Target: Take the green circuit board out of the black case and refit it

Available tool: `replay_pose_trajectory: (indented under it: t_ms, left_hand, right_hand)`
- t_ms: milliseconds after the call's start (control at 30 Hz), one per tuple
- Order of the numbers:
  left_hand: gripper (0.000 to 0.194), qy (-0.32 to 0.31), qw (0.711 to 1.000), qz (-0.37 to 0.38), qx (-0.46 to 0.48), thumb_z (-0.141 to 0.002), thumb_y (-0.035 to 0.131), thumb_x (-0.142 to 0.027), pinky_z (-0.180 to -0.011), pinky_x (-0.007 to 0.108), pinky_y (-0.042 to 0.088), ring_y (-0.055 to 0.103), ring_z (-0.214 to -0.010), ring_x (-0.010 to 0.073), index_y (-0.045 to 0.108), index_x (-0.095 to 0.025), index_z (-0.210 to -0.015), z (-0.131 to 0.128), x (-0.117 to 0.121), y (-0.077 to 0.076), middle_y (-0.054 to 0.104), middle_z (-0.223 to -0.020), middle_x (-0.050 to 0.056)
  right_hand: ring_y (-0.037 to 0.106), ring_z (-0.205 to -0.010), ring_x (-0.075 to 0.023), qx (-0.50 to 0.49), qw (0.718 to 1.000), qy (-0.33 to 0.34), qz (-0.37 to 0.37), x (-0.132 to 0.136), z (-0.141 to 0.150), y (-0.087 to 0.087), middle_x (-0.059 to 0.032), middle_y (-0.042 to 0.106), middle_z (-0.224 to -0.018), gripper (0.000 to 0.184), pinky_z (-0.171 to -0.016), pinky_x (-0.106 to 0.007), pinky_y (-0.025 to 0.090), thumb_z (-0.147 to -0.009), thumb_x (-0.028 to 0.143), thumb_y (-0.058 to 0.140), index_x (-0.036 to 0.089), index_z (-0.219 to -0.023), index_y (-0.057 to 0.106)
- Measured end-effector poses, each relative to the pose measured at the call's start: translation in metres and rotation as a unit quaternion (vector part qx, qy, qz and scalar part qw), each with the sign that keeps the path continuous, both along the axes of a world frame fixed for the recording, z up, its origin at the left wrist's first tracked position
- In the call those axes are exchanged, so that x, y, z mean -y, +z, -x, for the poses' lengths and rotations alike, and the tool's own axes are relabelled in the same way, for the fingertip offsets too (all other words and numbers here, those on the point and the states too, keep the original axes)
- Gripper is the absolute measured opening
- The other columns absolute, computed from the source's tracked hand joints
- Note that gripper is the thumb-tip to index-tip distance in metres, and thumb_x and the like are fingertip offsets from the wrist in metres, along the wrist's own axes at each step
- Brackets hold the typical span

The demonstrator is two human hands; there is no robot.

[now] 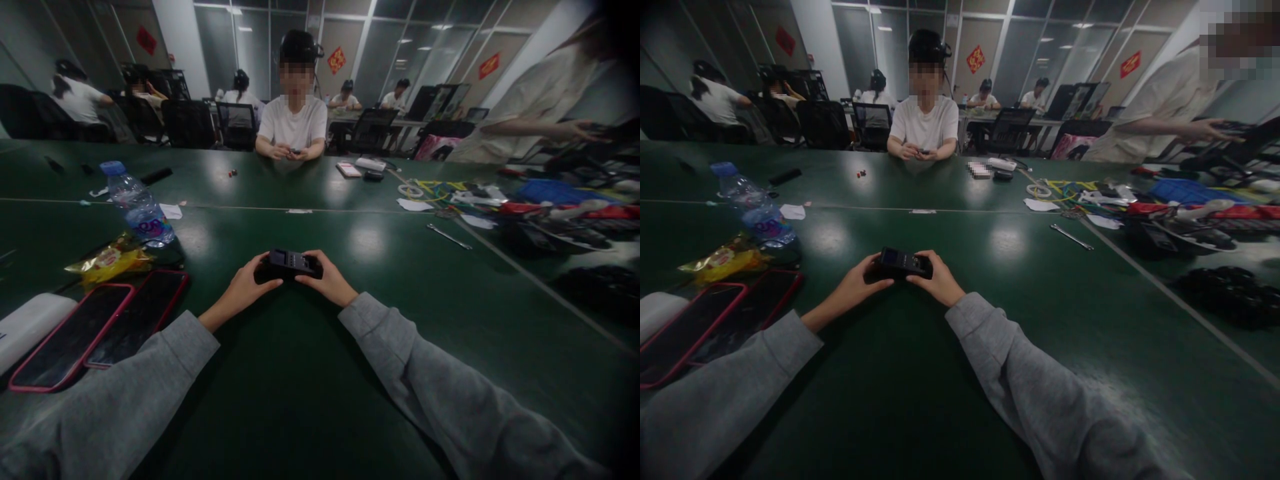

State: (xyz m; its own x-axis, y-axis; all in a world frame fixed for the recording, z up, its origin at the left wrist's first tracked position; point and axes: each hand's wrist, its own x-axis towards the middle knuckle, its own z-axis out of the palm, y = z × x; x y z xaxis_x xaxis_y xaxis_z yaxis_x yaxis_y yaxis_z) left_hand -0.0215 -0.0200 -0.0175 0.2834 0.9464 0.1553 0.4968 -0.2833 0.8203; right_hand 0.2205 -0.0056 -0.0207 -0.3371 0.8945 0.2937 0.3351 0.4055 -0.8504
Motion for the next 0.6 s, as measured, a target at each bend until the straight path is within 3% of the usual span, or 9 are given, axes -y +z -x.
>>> replay_pose_trajectory:
  t_ms: [233,400,500,600]
  left_hand:
    - [0.066,0.044,0.997,-0.041,-0.048,-0.077,0.070,-0.045,-0.101,0.051,0.044,0.053,-0.121,0.0299,0.047,-0.022,-0.134,0.0018,-0.0044,-0.0043,0.055,-0.129,0.013]
    - [0.063,0.045,0.998,-0.017,-0.035,-0.077,0.070,-0.039,-0.099,0.052,0.045,0.055,-0.117,0.0293,0.048,-0.020,-0.133,0.0040,-0.0047,-0.0052,0.053,-0.130,0.014]
    - [0.060,0.036,0.999,-0.014,-0.032,-0.079,0.067,-0.037,-0.098,0.052,0.046,0.056,-0.117,0.0285,0.048,-0.022,-0.133,0.0048,-0.0046,-0.0055,0.053,-0.131,0.013]
    - [0.058,0.033,0.999,-0.016,-0.034,-0.080,0.066,-0.036,-0.098,0.053,0.045,0.056,-0.117,0.0278,0.048,-0.023,-0.133,0.0055,-0.0044,-0.0054,0.054,-0.130,0.012]
  right_hand:
    - [0.059,-0.107,-0.0244,0.008,1.000,-0.013,0.002,0.0009,0.0012,0.0003,-0.0072,0.058,-0.112,0.048,-0.098,-0.047,0.046,-0.074,0.031,0.074,0.023,-0.115,0.049]
    - [0.060,-0.104,-0.0231,-0.070,0.997,0.003,0.022,0.0010,0.0009,0.0025,-0.0063,0.059,-0.110,0.049,-0.096,-0.044,0.048,-0.075,0.035,0.073,0.023,-0.115,0.048]
    - [0.060,-0.105,-0.0236,-0.116,0.992,-0.047,0.022,-0.0012,-0.0004,0.0018,-0.0062,0.060,-0.111,0.049,-0.095,-0.043,0.047,-0.076,0.042,0.072,0.023,-0.115,0.049]
    - [0.059,-0.104,-0.0240,-0.152,0.977,-0.150,0.018,-0.0063,-0.0042,-0.0008,-0.0063,0.060,-0.110,0.049,-0.095,-0.042,0.046,-0.076,0.048,0.070,0.023,-0.112,0.051]
